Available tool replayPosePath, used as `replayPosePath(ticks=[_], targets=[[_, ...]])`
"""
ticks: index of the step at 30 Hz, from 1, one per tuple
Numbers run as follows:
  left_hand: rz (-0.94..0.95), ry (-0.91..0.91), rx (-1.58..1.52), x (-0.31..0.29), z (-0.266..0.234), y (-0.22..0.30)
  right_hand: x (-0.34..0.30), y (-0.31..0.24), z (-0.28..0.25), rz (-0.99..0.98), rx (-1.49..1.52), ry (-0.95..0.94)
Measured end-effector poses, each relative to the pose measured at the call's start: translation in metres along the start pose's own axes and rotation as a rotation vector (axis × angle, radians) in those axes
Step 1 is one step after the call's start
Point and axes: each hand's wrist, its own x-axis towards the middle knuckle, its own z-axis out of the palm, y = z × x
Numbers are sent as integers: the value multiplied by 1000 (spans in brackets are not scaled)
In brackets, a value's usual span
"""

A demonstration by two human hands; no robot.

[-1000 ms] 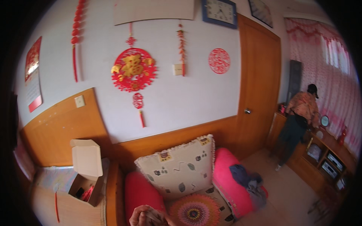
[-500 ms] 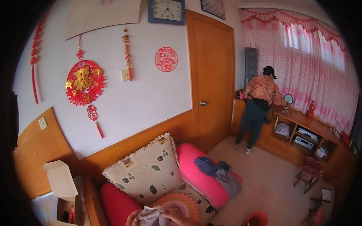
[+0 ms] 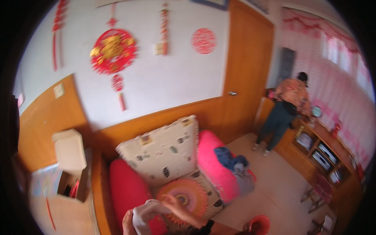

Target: The person wipes the edges of a raised wooden platform and various parts of a wooden headboard and wall-mounted switch with a white cloth.

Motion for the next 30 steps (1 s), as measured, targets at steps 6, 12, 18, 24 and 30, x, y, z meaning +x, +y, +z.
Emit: replayPosePath(ticks=[6, 12, 18, 24, 30], targets=[[130, 7, -174, -7, -11, 5, -2, -6, 2, 131, 15, -194], [28, 158, -148, -36, -16, -18, -22, -15, 82, 324, 349, -660], [-20, 158, 673, -52, -14, -17, -12, -7, 77, 608, 496, -655], [129, 343, 875, -87, -34, -46, -6, 16, 85, 671, 319, -693], [156, 665, 1233, -152, -122, -78, 9, 50, 81, 580, 228, -533]])
